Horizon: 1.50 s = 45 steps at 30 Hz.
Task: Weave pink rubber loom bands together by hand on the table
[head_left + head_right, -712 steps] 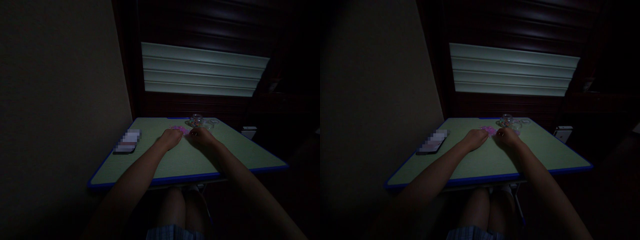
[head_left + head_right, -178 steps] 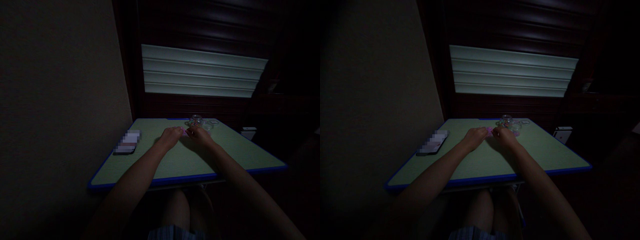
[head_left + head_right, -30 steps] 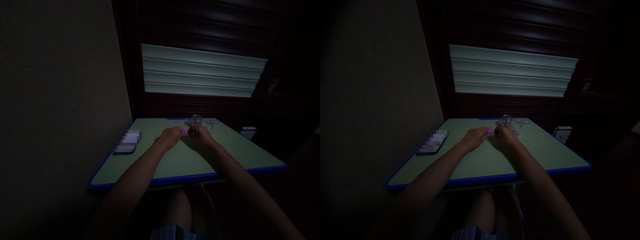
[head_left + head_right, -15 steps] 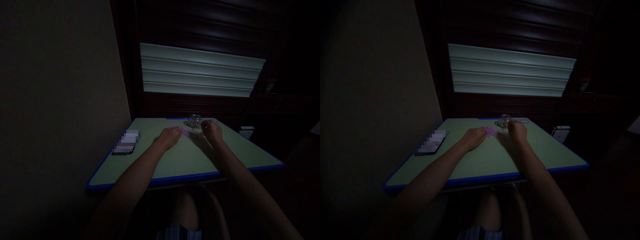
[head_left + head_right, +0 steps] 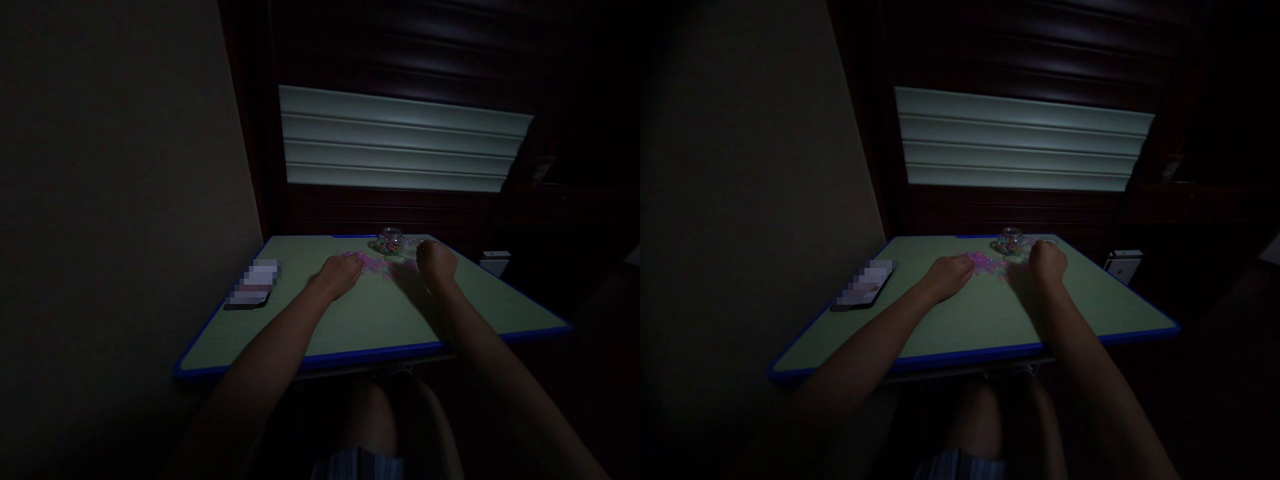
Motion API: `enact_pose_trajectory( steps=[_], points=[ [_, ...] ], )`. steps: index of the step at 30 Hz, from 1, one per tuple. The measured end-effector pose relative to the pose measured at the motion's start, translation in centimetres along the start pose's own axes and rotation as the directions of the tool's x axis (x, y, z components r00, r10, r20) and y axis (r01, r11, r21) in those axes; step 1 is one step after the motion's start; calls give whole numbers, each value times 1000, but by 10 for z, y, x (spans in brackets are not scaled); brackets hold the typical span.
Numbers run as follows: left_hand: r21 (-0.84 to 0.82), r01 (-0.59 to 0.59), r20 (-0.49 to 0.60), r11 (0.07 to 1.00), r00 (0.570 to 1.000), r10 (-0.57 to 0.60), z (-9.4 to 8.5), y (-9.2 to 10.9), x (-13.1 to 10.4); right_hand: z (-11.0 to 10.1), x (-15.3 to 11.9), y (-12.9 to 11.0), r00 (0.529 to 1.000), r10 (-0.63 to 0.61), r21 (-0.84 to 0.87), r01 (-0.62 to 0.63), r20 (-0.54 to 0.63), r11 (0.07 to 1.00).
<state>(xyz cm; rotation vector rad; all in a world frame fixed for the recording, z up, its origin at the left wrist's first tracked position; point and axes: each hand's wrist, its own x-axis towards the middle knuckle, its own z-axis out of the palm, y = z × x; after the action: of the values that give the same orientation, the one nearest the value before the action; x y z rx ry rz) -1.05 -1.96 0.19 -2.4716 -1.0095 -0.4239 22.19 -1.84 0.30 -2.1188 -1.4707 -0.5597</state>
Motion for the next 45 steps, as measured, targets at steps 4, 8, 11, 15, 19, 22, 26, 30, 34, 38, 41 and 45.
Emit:
enact_pose_trajectory(
  steps=[4,8,11,15,19,22,26,30,34,38,41,45],
  points=[
    [4,-8,-2,1000,1000,8,-1,0,0,2,1,2,1000,-7,6,7,12,1000],
    [2,-5,-8,1000,1000,5,0,0,0,3,2,3,1000,-19,11,19,17,1000],
    [-5,-12,-4,1000,1000,12,-1,0,1,2,2,3,999,-24,13,24,25,1000],
    [3,-19,0,1000,1000,19,-1,0,1,0,1,1,999,-38,17,37,37,999],
    [12,-14,13,1000,1000,14,2,0,2,-2,-1,-3,999,-37,20,37,31,999],
    [19,-6,26,1000,1000,5,5,-1,2,-4,-2,-7,999,-47,25,47,22,999],
    [19,-2,33,1000,999,2,5,-1,1,-5,-4,-13,992,-128,82,125,25,989],
    [11,-6,44,1000,999,5,4,-1,1,-1,-6,-20,973,-220,226,198,73,954],
    [12,9,57,1000,998,-9,4,0,2,7,-6,-24,937,-325,383,254,131,888],
    [21,21,56,1000,998,-22,3,1,2,10,-8,-27,873,-445,458,318,200,830],
    [12,20,53,1000,998,-21,1,2,2,11,-10,-28,848,-463,459,314,257,831],
    [2,35,57,999,998,-35,-1,3,2,13,-11,-30,804,-523,468,359,284,807]
  ],
)
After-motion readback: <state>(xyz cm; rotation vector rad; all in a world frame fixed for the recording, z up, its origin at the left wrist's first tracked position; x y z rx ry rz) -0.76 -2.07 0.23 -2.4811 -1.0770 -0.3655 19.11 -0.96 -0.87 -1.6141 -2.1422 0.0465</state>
